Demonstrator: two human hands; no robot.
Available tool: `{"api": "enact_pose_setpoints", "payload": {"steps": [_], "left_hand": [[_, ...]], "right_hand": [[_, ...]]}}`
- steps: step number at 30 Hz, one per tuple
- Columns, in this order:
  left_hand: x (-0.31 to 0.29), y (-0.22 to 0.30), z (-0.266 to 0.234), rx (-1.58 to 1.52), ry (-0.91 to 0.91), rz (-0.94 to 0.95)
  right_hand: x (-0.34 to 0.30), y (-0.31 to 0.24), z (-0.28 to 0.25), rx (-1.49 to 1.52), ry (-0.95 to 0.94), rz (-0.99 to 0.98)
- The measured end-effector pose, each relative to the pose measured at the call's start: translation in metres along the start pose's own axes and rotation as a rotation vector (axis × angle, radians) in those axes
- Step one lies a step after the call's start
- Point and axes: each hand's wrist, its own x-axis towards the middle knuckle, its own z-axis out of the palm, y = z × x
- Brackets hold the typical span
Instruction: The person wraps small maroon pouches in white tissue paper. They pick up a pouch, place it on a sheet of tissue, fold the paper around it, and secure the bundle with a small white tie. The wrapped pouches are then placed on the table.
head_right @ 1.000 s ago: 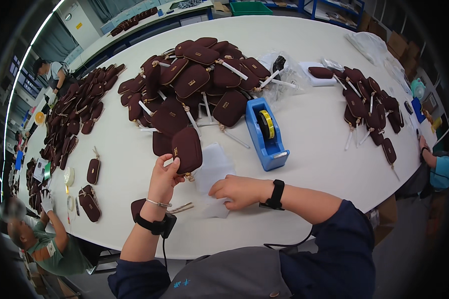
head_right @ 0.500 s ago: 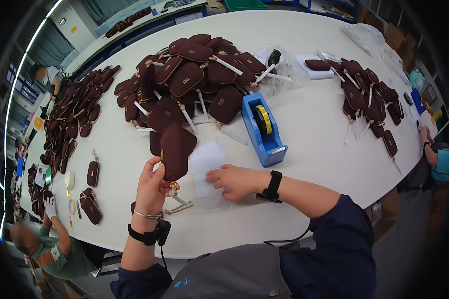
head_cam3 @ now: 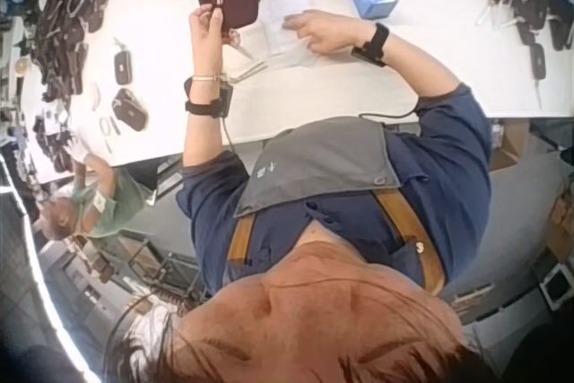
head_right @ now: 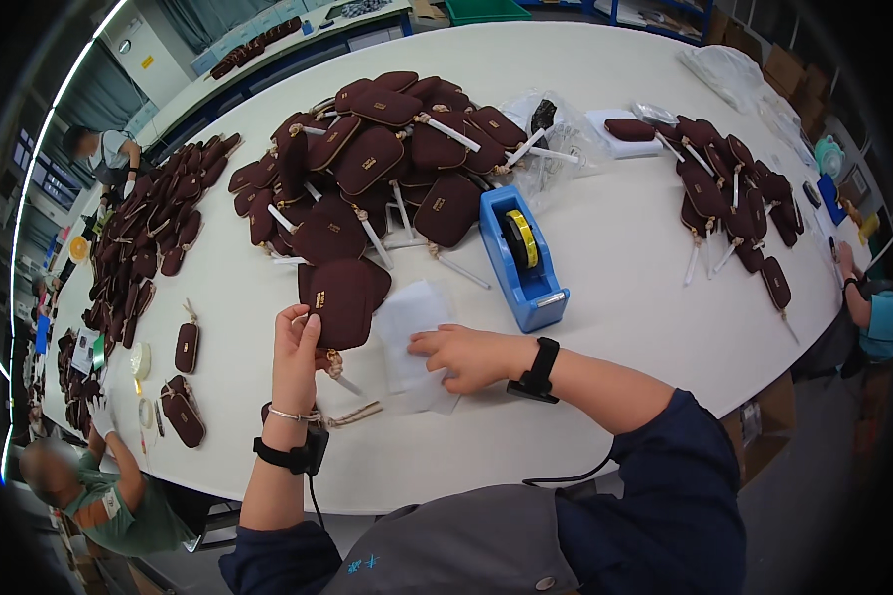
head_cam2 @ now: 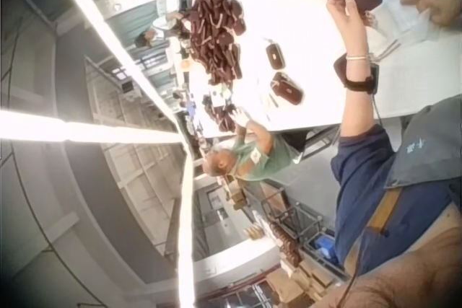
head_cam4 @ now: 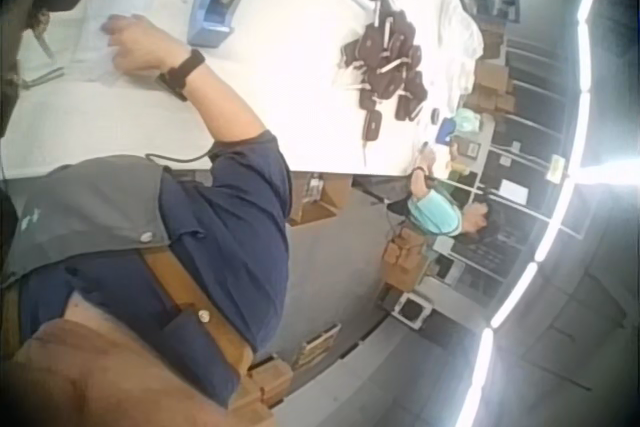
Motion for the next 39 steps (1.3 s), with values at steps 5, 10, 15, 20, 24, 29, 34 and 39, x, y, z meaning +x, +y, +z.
{"api": "enact_pose_setpoints", "payload": {"steps": [5, 10, 15, 20, 24, 29, 34, 39], "left_hand": [[0.022, -0.021, 0.002, 0.073, -0.073, 0.087], [0.043, -0.037, 0.031, 0.102, -0.209, 0.007], [0.064, -0.044, 0.038, 0.112, -0.266, -0.074], [0.055, -0.019, 0.032, 0.037, -0.347, -0.371], [0.05, -0.018, 0.021, 0.014, -0.427, -0.441], [0.057, -0.009, 0.006, 0.06, -0.551, -0.53], [0.073, 0.035, 0.013, 0.557, -0.812, -0.125], [0.087, 0.07, 0.035, 1.012, -1.037, 0.325]], "right_hand": [[0.002, 0.002, 0.002, 0.065, -0.031, 0.014], [0.002, 0.003, 0.003, 0.007, 0.016, -0.032], [0.004, -0.001, 0.004, 0.038, 0.024, -0.022], [0.0, 0.002, 0.005, 0.006, 0.046, -0.028], [-0.002, 0.005, 0.008, 0.039, 0.003, 0.009], [0.005, 0.003, -0.001, 0.094, -0.164, 0.153], [0.002, 0.003, 0.002, 0.098, -0.04, 0.07], [0.002, 0.006, 0.004, 0.157, -0.035, 0.077]]}}
